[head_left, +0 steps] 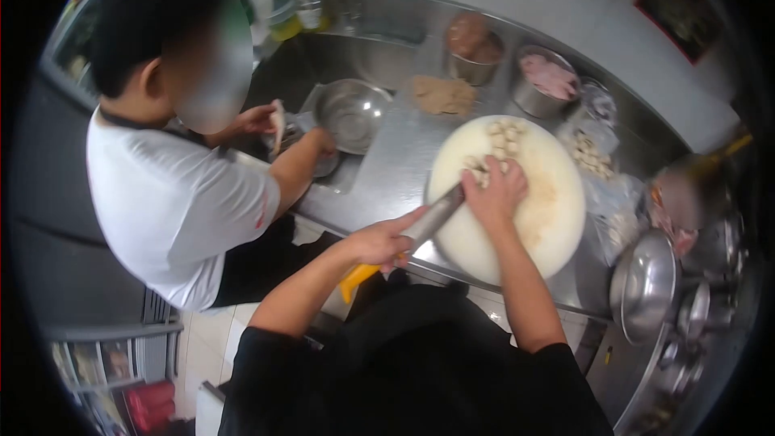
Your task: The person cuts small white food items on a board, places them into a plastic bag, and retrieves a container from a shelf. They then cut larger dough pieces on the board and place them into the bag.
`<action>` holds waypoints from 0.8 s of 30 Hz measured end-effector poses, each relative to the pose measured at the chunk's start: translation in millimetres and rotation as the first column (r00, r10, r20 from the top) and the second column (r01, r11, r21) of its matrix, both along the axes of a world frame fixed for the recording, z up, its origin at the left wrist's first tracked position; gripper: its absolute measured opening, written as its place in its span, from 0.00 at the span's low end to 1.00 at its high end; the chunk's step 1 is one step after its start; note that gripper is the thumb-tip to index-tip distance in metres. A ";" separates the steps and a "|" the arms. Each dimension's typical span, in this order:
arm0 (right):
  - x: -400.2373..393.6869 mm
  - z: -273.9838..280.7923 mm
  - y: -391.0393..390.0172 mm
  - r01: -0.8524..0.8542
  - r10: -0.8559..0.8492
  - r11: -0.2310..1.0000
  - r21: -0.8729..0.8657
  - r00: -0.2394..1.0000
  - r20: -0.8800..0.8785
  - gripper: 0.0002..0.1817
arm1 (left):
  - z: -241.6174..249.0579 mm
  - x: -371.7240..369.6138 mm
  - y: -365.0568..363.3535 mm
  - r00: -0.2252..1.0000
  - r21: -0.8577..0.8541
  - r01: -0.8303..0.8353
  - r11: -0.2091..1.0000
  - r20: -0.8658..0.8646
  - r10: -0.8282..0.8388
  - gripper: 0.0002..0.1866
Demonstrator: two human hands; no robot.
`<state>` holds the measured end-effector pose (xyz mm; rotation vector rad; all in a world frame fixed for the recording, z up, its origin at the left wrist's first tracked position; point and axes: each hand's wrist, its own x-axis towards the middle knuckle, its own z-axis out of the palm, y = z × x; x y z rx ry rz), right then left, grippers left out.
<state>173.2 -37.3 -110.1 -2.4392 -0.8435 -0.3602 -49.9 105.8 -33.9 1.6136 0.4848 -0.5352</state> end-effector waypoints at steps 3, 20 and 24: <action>-5.5 1.1 -8.3 -0.027 0.026 0.999 0.044 1.000 0.006 0.21 | -8.2 -4.0 -2.3 1.000 -0.069 0.015 0.998 0.001 -0.015 0.42; 37.0 12.4 -54.1 -0.066 0.045 0.902 0.426 0.997 0.060 0.09 | 31.1 60.7 -83.3 0.999 0.021 0.047 0.999 -0.018 -0.047 0.42; 80.8 42.3 -70.0 -0.015 0.007 0.904 0.427 1.000 0.020 0.08 | 57.6 100.4 -104.0 0.996 0.040 0.052 0.998 0.071 -0.055 0.42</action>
